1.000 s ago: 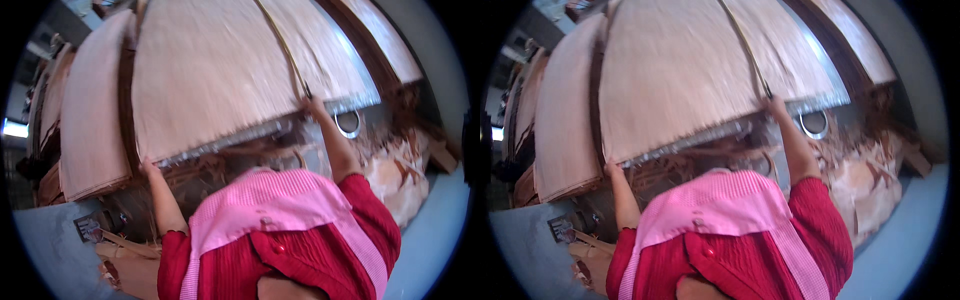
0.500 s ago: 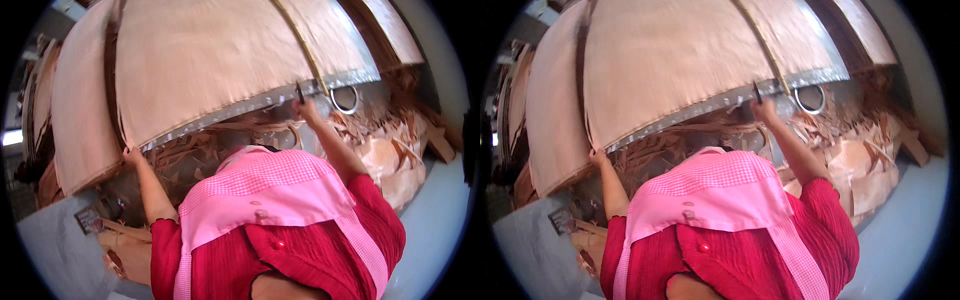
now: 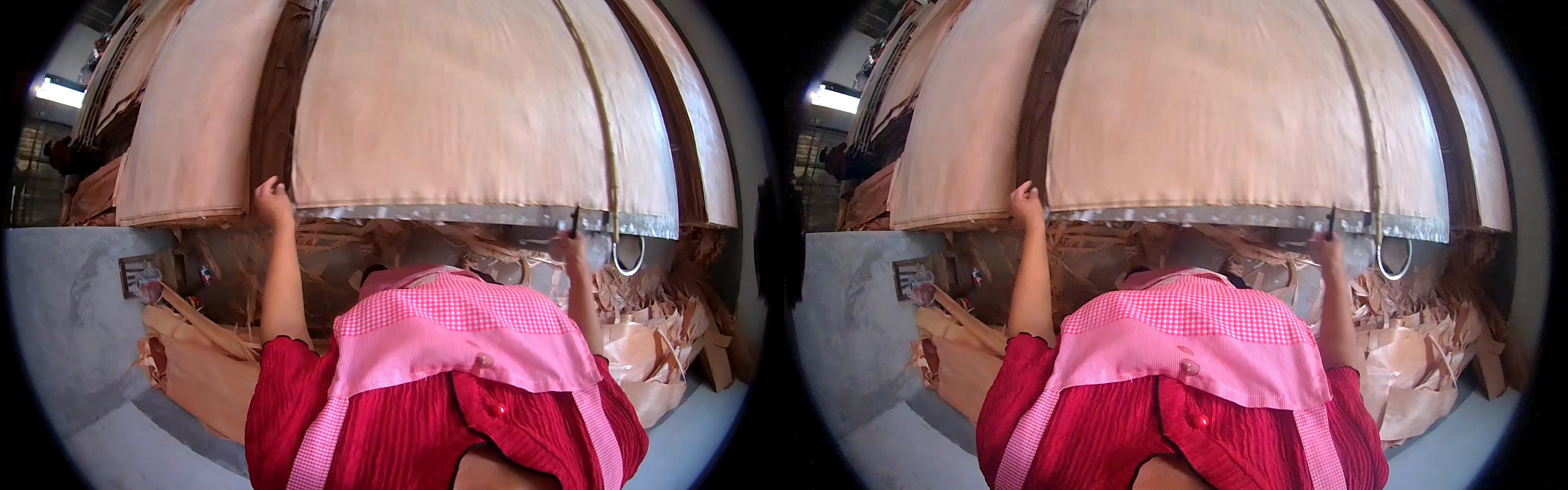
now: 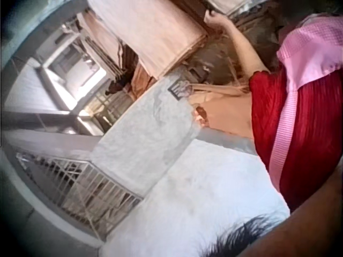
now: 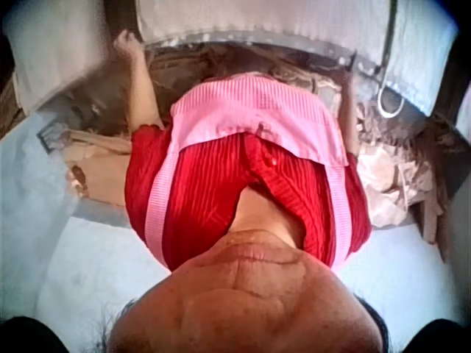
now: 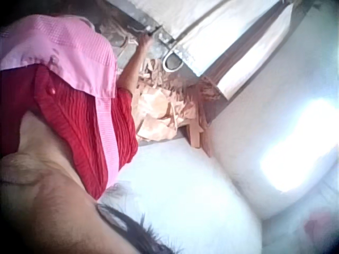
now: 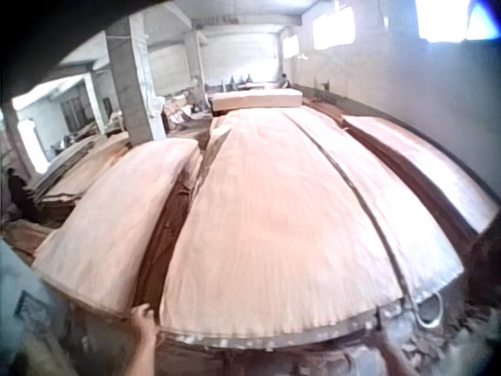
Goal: The person trims wood veneer sheets using a knife, removing thin strips and knots, and stacks them on a table.
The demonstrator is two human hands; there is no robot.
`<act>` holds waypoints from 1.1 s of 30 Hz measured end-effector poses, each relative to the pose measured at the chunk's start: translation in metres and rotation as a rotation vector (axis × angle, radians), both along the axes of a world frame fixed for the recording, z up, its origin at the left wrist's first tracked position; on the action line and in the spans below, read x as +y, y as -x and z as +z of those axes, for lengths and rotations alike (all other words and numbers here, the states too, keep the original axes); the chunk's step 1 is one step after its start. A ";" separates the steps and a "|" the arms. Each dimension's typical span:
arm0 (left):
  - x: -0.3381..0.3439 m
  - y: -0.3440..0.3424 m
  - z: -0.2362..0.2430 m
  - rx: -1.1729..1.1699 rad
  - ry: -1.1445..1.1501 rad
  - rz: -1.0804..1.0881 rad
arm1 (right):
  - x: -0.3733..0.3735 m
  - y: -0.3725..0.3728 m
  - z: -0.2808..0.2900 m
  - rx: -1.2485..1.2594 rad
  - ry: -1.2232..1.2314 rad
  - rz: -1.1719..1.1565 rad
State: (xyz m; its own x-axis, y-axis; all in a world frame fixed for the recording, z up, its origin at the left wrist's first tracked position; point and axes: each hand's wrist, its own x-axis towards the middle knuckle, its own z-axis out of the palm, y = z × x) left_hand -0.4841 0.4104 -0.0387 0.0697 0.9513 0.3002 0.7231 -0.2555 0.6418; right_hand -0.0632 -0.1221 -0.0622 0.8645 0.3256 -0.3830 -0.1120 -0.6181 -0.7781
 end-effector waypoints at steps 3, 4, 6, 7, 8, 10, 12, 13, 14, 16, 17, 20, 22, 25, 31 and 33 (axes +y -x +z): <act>0.033 0.006 0.006 -0.014 0.014 -0.247 | 0.029 0.046 0.031 0.047 -0.338 -0.121; 0.039 -0.003 0.010 -0.054 0.031 -0.353 | 0.034 0.065 0.040 0.006 -0.395 -0.124; 0.048 -0.012 0.002 -0.071 0.120 -0.511 | 0.067 0.108 0.068 -0.006 -0.446 -0.147; 0.053 -0.008 -0.006 -0.094 0.128 -0.604 | 0.092 0.128 0.074 -0.007 -0.483 -0.155; 0.053 -0.005 -0.013 -0.078 0.109 -0.635 | 0.109 0.141 0.075 -0.114 -0.396 -0.045; 0.051 0.005 -0.022 -0.087 0.106 -0.655 | 0.166 0.187 0.102 0.002 -0.406 -0.047; 0.049 0.008 -0.026 -0.154 0.143 -0.651 | 0.195 0.222 0.108 0.111 -0.453 -0.010; 0.052 0.009 -0.028 -0.143 0.107 -0.671 | 0.201 0.235 0.101 0.151 -0.462 0.062; 0.055 0.012 -0.030 -0.128 0.068 -0.681 | 0.211 0.250 0.093 0.166 -0.448 0.095; 0.060 0.017 -0.032 -0.078 0.009 -0.715 | 0.239 0.281 0.094 0.213 -0.391 0.149; 0.063 0.014 -0.024 -0.047 -0.009 -0.745 | 0.254 0.295 0.101 0.238 -0.343 0.164; 0.070 0.010 -0.010 0.007 -0.078 -0.819 | 0.282 0.326 0.082 0.364 -0.446 0.230; 0.077 0.020 -0.004 0.081 -0.109 -0.873 | 0.317 0.349 0.092 0.388 -0.319 0.283; 0.096 0.022 -0.007 0.133 -0.157 -0.991 | 0.362 0.377 0.093 0.409 -0.206 0.264; 0.127 0.003 -0.008 -0.012 -0.122 -1.117 | 0.524 0.360 0.103 0.348 -0.327 -0.001; 0.121 0.005 -0.006 -0.059 -0.004 -1.060 | 0.541 0.347 0.058 0.362 -0.334 -0.177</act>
State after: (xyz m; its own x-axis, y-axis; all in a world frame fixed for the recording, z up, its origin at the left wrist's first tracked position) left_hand -0.4887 0.5313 -0.0450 0.8483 0.4118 0.3330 0.0971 -0.7391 0.6666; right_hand -0.4100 0.4194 -0.0039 0.7490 0.3420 -0.5675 -0.4901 -0.2905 -0.8218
